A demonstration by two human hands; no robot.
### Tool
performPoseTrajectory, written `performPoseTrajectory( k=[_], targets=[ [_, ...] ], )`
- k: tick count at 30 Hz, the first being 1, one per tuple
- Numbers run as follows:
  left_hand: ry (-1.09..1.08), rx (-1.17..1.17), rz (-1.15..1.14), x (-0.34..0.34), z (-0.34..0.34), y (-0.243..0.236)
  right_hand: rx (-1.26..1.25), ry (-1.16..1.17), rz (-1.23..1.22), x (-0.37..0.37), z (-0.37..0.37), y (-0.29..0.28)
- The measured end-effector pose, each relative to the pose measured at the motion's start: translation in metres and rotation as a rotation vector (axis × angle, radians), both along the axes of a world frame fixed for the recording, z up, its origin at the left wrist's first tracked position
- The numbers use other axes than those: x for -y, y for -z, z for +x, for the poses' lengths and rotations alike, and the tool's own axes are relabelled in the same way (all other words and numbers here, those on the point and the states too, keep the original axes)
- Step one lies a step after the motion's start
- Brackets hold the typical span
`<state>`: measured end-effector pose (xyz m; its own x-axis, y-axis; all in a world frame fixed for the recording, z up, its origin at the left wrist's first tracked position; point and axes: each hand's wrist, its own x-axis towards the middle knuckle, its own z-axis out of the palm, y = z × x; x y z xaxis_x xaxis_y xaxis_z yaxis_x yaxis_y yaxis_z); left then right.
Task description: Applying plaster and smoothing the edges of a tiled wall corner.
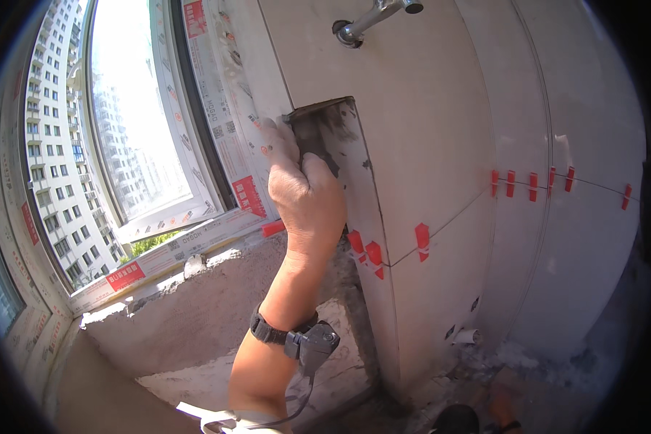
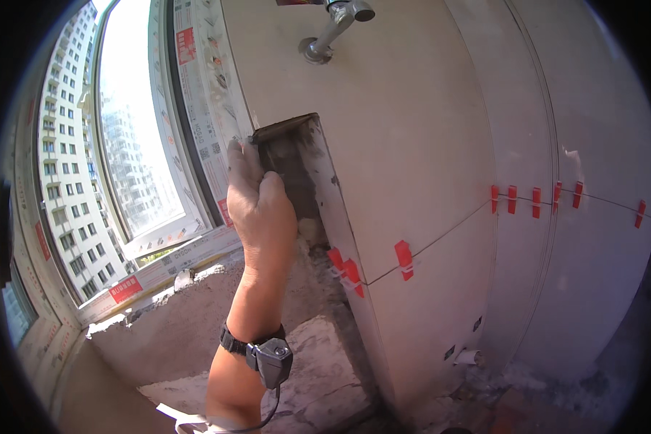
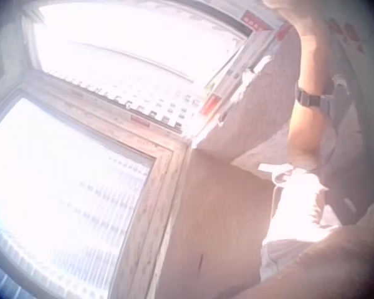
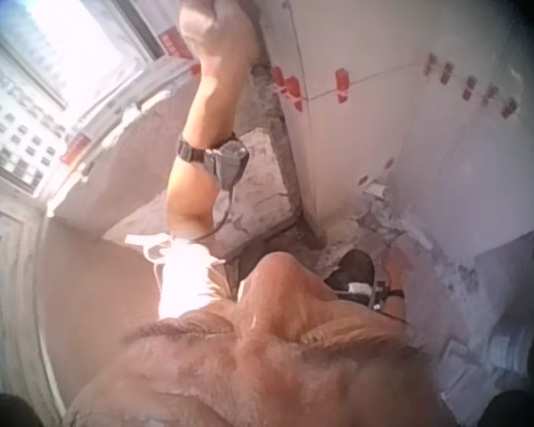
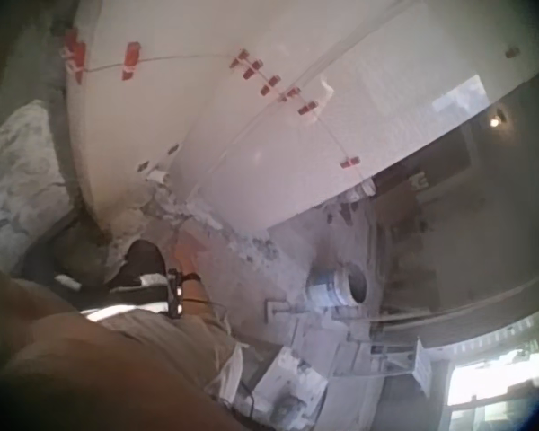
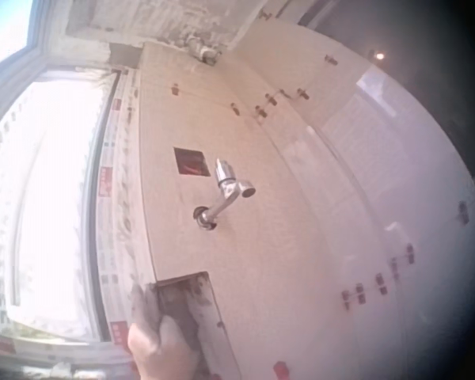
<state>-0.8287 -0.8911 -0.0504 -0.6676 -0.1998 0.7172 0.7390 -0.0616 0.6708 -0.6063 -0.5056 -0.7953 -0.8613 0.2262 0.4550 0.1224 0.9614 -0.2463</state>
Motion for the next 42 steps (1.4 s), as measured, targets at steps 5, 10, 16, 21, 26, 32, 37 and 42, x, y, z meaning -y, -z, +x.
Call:
performPoseTrajectory(
  k=[5,10,16,21,26,32,37,42],
  targets=[
    [0.380,-0.270,0.225,0.002,0.021,0.022,0.505,0.046,-0.106,0.016,-0.027,-0.075],
    [0.679,-0.216,0.316,0.024,0.038,0.030,0.342,0.135,-0.225,0.008,-0.029,-0.057],
    [-0.012,-0.346,-0.054,0.083,0.053,0.070,0.140,0.132,-0.304,0.033,0.023,-0.018],
    [-0.637,-0.538,-1.073,0.106,0.063,0.164,0.606,0.069,-0.570,0.011,0.104,0.116],
    [-0.745,-0.324,-1.646,0.168,0.057,0.240,1.002,-0.055,-0.189,-0.026,0.131,0.229],
    [-1.251,-0.255,-1.406,0.167,0.050,0.236,0.432,-0.164,-0.506,0.034,0.043,0.074],
    [-1.527,-0.019,-1.574,0.230,0.029,0.314,0.915,-0.026,-0.420,0.058,-0.014,-0.058],
    [-1.638,-0.228,-1.671,0.245,0.040,0.313,1.139,0.133,-0.350,0.038,0.052,-0.002]
  ],
)
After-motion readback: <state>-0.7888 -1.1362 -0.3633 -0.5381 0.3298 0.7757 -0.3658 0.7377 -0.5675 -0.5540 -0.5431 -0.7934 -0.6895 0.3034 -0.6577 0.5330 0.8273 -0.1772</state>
